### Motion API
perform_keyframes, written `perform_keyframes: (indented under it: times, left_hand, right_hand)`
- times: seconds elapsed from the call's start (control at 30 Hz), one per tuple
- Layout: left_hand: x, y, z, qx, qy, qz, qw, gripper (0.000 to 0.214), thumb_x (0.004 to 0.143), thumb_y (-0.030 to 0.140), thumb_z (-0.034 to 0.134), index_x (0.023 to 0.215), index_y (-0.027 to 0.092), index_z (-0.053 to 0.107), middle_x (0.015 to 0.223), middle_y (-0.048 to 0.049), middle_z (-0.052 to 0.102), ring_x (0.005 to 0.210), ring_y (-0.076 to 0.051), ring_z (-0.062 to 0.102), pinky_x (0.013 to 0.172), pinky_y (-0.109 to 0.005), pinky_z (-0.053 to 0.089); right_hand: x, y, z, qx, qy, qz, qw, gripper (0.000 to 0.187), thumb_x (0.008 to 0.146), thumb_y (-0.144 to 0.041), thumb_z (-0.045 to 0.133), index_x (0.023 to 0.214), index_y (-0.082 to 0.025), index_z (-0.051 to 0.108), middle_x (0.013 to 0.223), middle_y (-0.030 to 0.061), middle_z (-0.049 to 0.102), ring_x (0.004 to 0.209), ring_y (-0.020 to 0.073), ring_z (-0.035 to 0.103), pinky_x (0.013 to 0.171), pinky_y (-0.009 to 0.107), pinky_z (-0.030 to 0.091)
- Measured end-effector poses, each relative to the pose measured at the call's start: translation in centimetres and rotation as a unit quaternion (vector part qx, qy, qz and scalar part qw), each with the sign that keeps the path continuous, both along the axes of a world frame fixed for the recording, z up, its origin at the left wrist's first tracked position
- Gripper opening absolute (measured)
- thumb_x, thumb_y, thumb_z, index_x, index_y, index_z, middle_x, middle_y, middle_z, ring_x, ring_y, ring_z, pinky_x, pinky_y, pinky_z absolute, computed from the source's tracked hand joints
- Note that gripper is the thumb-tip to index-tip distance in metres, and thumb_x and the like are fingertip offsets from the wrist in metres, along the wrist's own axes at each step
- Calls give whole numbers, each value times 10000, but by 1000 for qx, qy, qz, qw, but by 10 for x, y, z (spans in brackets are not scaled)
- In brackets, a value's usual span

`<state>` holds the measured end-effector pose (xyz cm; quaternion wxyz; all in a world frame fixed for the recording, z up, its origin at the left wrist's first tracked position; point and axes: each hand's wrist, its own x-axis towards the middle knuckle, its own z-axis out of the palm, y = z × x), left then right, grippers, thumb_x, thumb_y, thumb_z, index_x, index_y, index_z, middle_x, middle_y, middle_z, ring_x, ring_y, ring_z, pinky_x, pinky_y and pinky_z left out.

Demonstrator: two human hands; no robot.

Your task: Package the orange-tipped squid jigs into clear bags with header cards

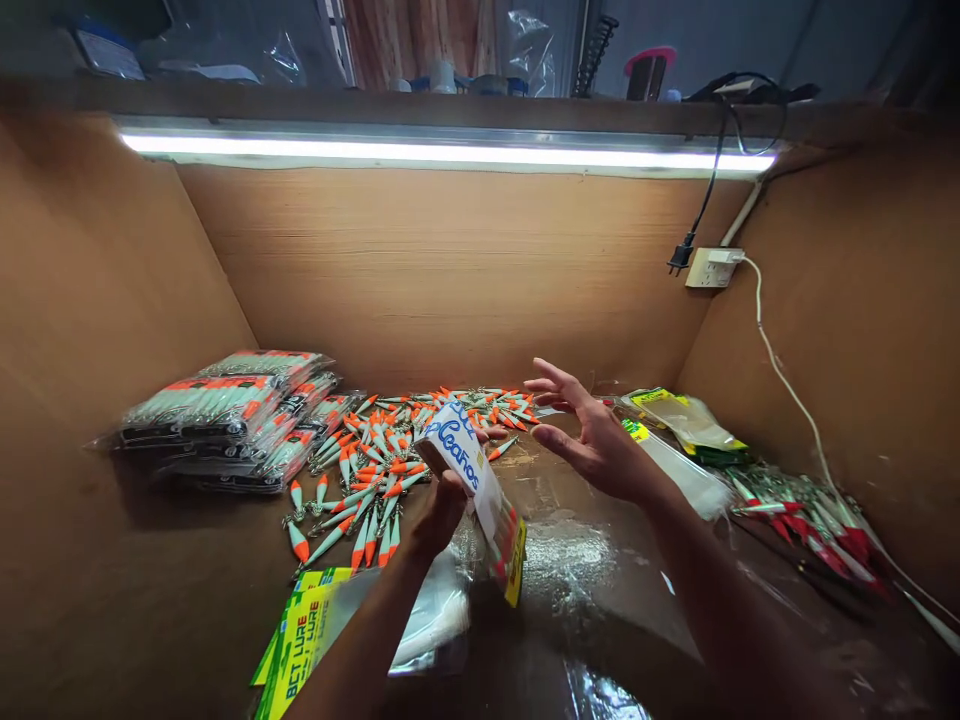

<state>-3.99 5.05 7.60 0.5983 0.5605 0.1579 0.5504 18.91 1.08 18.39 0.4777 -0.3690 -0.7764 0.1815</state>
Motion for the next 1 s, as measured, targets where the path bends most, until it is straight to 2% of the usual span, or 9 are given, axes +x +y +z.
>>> perform_keyframes:
  times: [0.07, 0.13, 0.27, 0.4, 0.57, 0.67, 0.77, 0.9, 1.0]
  left_hand:
    - [4, -3, -15, -31, -34, -81, 996, 815, 759, 808, 527, 1259, 169, 607, 1312, -151, 610, 1330, -351, 457, 1148, -494, 299]
    - [7, -4, -33, -75, -44, -161, 983, 786, 802, 781, 502, 1307, 184, 590, 1361, -145, 587, 1352, -349, 444, 1162, -506, 267]
    - [11, -5, -63, -160, -45, -288, 943, 827, 774, 781, 539, 1347, 185, 571, 1338, -165, 609, 1310, -373, 497, 1130, -552, 294]
    - [16, -8, -61, -209, -87, -309, 924, 970, 729, 828, 523, 1368, 98, 537, 1327, -239, 595, 1292, -403, 504, 1105, -551, 328]
    - [22, -10, -50, -240, -127, -315, 909, 975, 779, 828, 446, 1389, 70, 498, 1365, -274, 548, 1293, -409, 496, 1071, -565, 348]
    - [24, -11, -52, -239, -119, -331, 905, 920, 799, 773, 512, 1387, 65, 498, 1403, -266, 519, 1306, -391, 487, 1095, -539, 326]
    - [22, -12, -55, -232, -108, -337, 906, 858, 796, 680, 627, 1386, 71, 500, 1410, -245, 523, 1313, -370, 489, 1125, -506, 297]
    - [20, -11, -60, -233, -102, -334, 908, 860, 772, 679, 656, 1378, 86, 509, 1374, -244, 556, 1318, -392, 481, 1101, -535, 323]
    - [19, -10, -65, -232, -87, -339, 908, 834, 762, 621, 710, 1384, 104, 503, 1377, -236, 557, 1329, -391, 472, 1097, -531, 334]
  right_hand:
    - [-9, 4, -8, -20, 17, 36, 999, 677, 929, -369, 620, 1523, -294, 302, 1400, 112, 539, 1265, 274, 524, 1066, 495, 437]
    - [-19, 12, -20, -77, 34, 92, 992, 680, 921, -372, 629, 1518, -297, 312, 1405, 112, 532, 1257, 265, 529, 1022, 472, 474]
    - [-35, 37, -53, -224, 99, 169, 955, 771, 767, -353, 793, 1448, -293, 439, 1235, 92, 622, 1015, 225, 636, 804, 366, 562]
    - [-30, 59, -70, -260, 254, 130, 922, 602, 704, -316, 836, 1263, -241, 626, 950, 18, 666, 799, 155, 630, 741, 303, 539]
    - [-11, 69, -64, -197, 396, 54, 895, 515, 686, -315, 848, 1163, -228, 673, 967, 11, 687, 800, 137, 629, 737, 263, 510]
    - [-9, 67, -64, -184, 378, 21, 907, 489, 679, -336, 850, 1127, -217, 692, 1005, 32, 706, 796, 148, 637, 719, 271, 507]
    - [-13, 62, -66, -192, 299, 12, 935, 451, 708, -374, 825, 1101, -187, 708, 1037, 66, 724, 847, 179, 655, 750, 298, 513]
    - [-19, 55, -67, -235, 158, 78, 956, 449, 729, -388, 801, 1113, -171, 718, 1098, 93, 727, 919, 217, 672, 798, 341, 527]
    - [-23, 54, -69, -235, 126, 92, 959, 434, 731, -390, 795, 1103, -176, 729, 1095, 91, 730, 929, 223, 675, 803, 350, 534]
